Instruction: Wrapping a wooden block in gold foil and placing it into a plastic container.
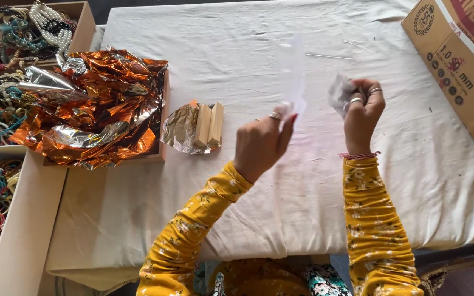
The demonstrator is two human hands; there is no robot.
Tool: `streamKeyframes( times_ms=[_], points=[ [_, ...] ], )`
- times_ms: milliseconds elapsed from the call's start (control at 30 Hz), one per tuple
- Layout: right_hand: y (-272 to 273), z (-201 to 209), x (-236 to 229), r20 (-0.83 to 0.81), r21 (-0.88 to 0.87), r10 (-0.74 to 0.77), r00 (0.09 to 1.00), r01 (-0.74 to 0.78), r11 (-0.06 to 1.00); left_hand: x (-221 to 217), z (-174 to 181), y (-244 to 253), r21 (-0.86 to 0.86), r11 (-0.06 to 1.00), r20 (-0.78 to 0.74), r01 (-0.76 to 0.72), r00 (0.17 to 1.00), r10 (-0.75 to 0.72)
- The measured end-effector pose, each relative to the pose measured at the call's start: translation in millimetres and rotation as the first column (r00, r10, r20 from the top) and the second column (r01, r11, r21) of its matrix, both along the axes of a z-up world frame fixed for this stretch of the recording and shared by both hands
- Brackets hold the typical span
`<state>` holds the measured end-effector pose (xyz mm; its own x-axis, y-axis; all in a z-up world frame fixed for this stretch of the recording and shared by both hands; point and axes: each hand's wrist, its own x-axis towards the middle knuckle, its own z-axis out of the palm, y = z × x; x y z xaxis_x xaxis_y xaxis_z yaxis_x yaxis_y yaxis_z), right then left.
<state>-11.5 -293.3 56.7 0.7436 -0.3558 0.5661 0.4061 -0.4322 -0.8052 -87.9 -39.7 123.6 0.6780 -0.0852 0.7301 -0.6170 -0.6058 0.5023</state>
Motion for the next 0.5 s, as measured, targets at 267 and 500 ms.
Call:
streamKeyframes(
  times_ms=[267, 500],
  points=[
    [94.7, 57.6, -68.4, 0.222, -0.041, 0.492, 0.842, -0.496, 0.867, 5.0, -47.8, -10.3, 0.138, 0.962, 0.014, 0.236, 0.971, -0.24],
    [43.4, 18.3, -22.7, 0.203, -0.291, 0.249, 0.947, -0.184, 0.939, -7.2, -29.3, -20.4, 0.23, 0.969, 0.227, 0.094, 0.963, -0.148]
  ],
)
